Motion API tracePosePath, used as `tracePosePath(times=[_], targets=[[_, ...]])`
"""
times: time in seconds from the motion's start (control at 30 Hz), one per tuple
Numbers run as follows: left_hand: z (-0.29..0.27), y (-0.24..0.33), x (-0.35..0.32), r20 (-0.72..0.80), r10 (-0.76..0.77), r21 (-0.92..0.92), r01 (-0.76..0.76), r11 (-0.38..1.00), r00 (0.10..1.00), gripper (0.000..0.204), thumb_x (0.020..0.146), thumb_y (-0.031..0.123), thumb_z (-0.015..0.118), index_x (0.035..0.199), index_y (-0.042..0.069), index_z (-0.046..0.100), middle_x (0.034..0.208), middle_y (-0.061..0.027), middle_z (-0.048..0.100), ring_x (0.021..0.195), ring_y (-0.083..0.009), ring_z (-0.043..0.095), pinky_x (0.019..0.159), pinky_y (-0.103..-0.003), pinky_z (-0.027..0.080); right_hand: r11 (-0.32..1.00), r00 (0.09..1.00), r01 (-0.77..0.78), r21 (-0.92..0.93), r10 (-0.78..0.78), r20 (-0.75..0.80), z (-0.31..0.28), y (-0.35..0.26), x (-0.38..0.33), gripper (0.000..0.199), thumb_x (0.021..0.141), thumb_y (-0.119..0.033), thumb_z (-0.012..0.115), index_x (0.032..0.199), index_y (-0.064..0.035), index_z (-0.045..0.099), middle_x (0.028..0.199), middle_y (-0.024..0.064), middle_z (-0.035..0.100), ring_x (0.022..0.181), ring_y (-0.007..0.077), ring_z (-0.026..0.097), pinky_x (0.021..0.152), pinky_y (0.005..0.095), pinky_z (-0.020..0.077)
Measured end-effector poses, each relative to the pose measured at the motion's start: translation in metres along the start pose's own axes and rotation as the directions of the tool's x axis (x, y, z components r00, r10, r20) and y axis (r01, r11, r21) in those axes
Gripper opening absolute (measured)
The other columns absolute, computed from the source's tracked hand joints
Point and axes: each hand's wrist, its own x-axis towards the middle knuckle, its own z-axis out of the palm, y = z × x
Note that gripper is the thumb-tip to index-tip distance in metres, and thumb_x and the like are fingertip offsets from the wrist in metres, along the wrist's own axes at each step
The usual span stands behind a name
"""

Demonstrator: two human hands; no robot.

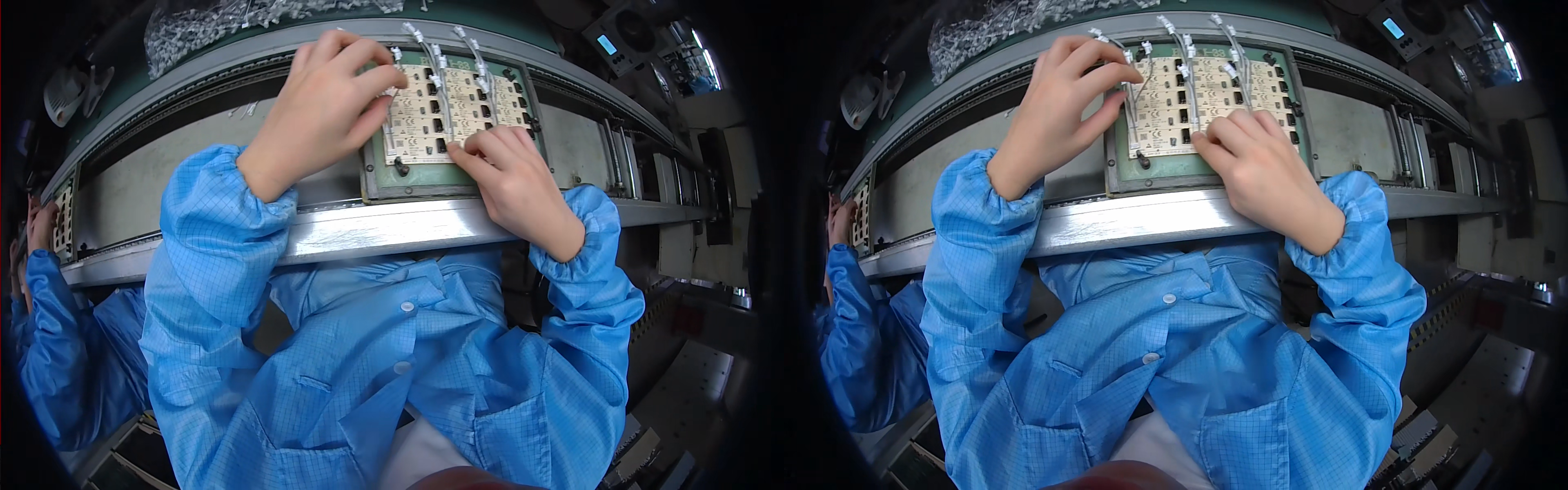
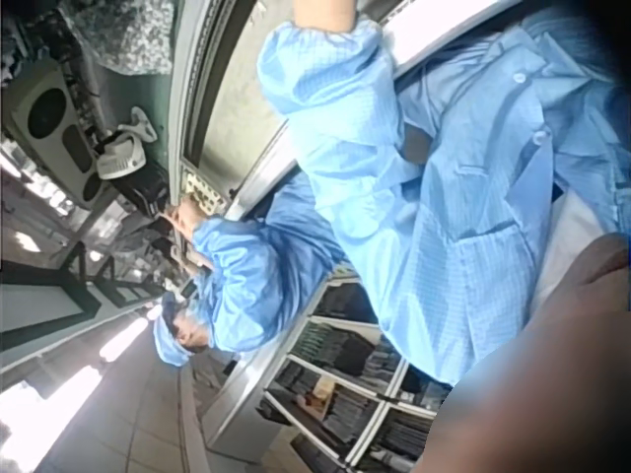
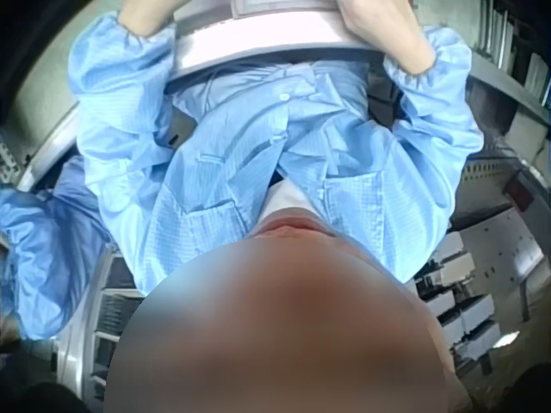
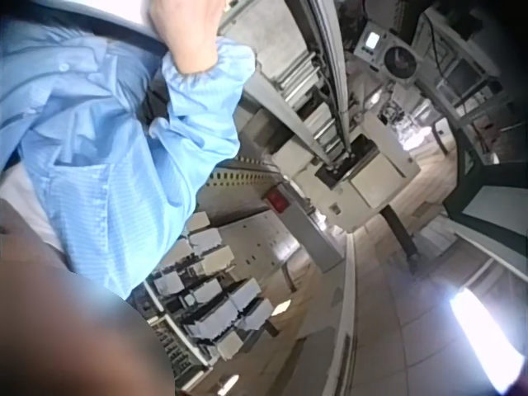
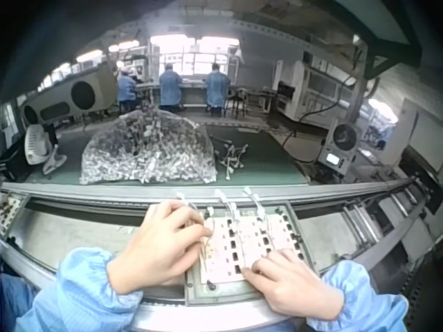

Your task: Connecting wires and connectors to printed circuit boards on a manual assembly line.

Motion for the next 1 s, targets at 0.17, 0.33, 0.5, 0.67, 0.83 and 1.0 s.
tracePosePath(times=[0.17,0.33,0.5,0.67,0.83,1.0], targets=[[0.005,-0.005,0.017,0.03,-0.168,-0.056,0.17,0.984,0.985,0.018,0.088,0.015,0.065,0.103,0.015,0.073,0.1,-0.003,0.068,0.103,-0.0288,0.059,0.088,-0.043,0.046,0.996,0.983,0.083,0.033,-0.077,-0.167,-0.01,0.067,0.038,0.026,0.079,0.007,0.061,0.1,-0.0047,0.071,0.109,0.0136,0.062,0.103,0.0346,0.061,0.088,0.0423,0.0504],[0.052,0.017,0.1,0.226,-0.433,-0.075,0.459,0.885,0.873,0.027,0.088,0.03,0.065,0.102,0.01,0.075,0.098,-0.0102,0.075,0.093,-0.035,0.07,0.085,-0.044,0.052,0.979,0.852,-0.202,0.014,0.182,-0.492,0.003,0.19,0.05,0.016,0.09,-0.002,0.058,0.101,-0.0052,0.069,0.1,0.0114,0.066,0.093,0.0299,0.067,0.082,0.0396,0.0538],[0.103,0.016,0.146,0.279,-0.498,0.361,0.391,0.847,0.821,0.037,0.087,0.042,0.069,0.105,0.011,0.077,0.102,-0.0118,0.076,0.1,-0.0349,0.072,0.091,-0.051,0.048,0.938,0.827,-0.243,0.248,0.334,-0.453,0.029,0.2,0.046,0.023,0.091,-0.006,0.056,0.106,-0.0068,0.073,0.101,0.0118,0.067,0.094,0.029,0.068,0.083,0.0392,0.0543],[0.119,0.005,0.155,0.35,-0.53,0.497,0.326,0.804,0.773,0.028,0.086,0.031,0.066,0.106,0.015,0.076,0.103,-0.0128,0.076,0.1,-0.033,0.072,0.092,-0.055,0.042,0.962,0.807,-0.2,0.185,0.269,-0.526,0.006,0.167,0.056,0.015,0.083,-0.006,0.058,0.09,-0.0063,0.071,0.097,0.0155,0.066,0.096,0.0378,0.064,0.081,0.0484,0.0525],[0.12,-0.009,0.156,0.441,-0.538,0.274,0.463,0.843,0.718,0.026,0.084,0.029,0.068,0.106,0.016,0.073,0.102,-0.0121,0.076,0.104,-0.033,0.07,0.089,-0.054,0.046,0.912,0.906,-0.362,0.195,0.393,-0.158,0.005,0.154,0.053,0.019,0.087,-0.016,0.06,0.096,-0.0072,0.075,0.092,0.0122,0.071,0.089,0.0311,0.069,0.079,0.0432,0.0551],[0.139,-0.022,0.142,0.288,-0.588,0.142,0.574,0.807,0.756,0.04,0.079,0.033,0.075,0.112,0.01,0.072,0.107,-0.011,0.076,0.106,-0.0335,0.071,0.093,-0.05,0.05,0.904,0.896,-0.419,0.084,0.427,-0.123,0.025,0.126,0.057,0.024,0.081,-0.03,0.068,0.087,-0.0082,0.077,0.089,0.0133,0.073,0.092,0.0334,0.069,0.082,0.0497,0.0504]])
